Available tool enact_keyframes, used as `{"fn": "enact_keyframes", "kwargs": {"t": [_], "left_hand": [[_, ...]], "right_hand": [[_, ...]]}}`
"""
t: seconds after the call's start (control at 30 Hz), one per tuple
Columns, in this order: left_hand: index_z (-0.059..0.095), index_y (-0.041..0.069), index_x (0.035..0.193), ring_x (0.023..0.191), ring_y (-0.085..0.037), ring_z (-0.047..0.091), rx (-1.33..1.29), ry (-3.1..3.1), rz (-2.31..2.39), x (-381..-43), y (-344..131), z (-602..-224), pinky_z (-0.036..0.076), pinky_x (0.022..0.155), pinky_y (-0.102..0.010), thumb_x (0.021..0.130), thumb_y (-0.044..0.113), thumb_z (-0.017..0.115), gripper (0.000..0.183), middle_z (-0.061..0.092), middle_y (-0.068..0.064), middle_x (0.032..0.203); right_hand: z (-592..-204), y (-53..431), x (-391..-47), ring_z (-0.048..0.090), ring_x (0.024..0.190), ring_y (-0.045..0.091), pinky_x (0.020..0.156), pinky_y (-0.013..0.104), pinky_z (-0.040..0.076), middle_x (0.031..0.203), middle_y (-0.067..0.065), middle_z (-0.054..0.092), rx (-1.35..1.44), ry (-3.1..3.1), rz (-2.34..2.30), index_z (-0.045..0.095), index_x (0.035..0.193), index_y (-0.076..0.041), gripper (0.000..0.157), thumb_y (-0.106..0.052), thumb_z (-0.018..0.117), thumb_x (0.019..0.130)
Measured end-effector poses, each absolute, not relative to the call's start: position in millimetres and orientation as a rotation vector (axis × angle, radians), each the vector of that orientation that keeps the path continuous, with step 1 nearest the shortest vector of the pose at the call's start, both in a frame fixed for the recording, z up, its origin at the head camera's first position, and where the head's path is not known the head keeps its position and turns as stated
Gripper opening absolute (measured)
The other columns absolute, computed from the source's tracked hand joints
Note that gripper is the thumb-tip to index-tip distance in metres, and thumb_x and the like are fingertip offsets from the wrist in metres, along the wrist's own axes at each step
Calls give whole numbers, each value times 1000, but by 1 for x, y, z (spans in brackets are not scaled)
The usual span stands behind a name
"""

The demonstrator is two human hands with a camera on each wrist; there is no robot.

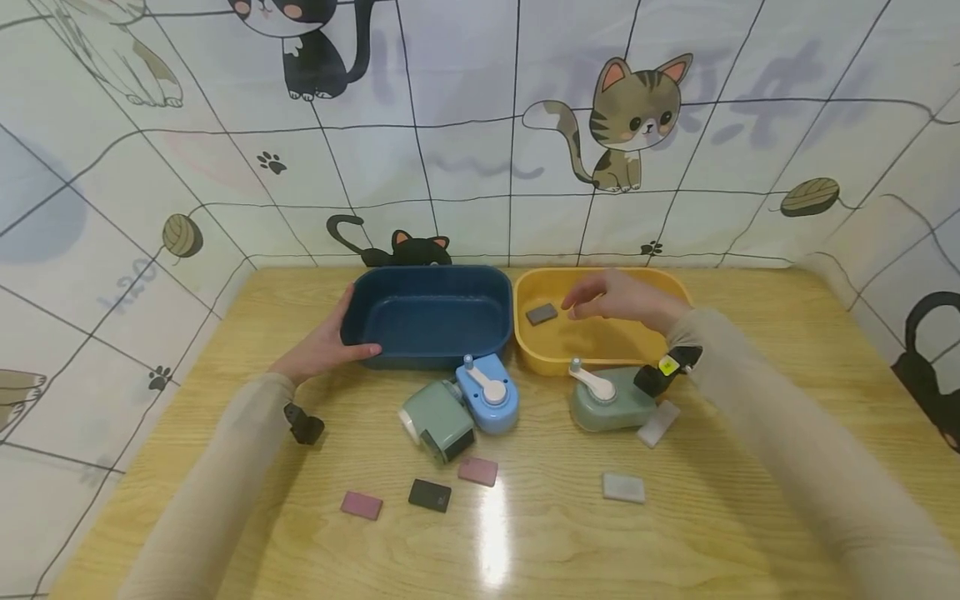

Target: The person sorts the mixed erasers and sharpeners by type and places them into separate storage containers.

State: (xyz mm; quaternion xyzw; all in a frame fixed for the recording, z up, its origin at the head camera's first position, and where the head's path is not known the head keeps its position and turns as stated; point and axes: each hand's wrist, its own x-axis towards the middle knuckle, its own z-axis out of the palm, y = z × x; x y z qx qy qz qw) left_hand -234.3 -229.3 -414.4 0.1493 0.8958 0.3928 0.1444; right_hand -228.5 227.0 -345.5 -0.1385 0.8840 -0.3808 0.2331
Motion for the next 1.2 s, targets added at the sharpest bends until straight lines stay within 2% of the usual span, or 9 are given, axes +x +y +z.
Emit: {"fn": "enact_keyframes", "kwargs": {"t": [0.23, 0.53, 0.93, 1.2], "left_hand": [[-15, 21, 154, 144, -38, 0, 437, 2573, 1144, -235, -229, -416, 9, 112, -58, 84, 36, 75, 115, -10, -15, 159], [-16, 23, 153, 144, -38, -2, 435, 2557, 1134, -233, -230, -414, 10, 111, -60, 84, 36, 75, 115, -12, -11, 160], [-17, 24, 153, 144, -37, -4, 431, 2543, 1151, -234, -229, -417, 9, 110, -61, 84, 35, 75, 116, -13, -11, 160], [-18, 26, 153, 144, -39, -4, 407, 2543, 1146, -234, -230, -417, 9, 110, -62, 84, 35, 75, 116, -14, -11, 159]], "right_hand": [[-340, 236, -216, 51, 113, 30, 97, 50, 38, 123, 13, 61, -415, 2466, -1028, 65, 119, -2, 35, -25, 65, 93], [-334, 244, -202, 58, 105, 27, 91, 43, 46, 112, 8, 64, -440, 2502, -998, 69, 113, -6, 28, -22, 69, 91], [-335, 252, -187, 60, 100, 26, 86, 39, 48, 106, 7, 64, -460, 2518, -1005, 68, 114, -4, 29, -22, 69, 91], [-339, 256, -178, 60, 94, 22, 80, 34, 48, 111, 11, 62, -541, 2536, -1099, 64, 119, -6, 33, -19, 71, 89]]}}
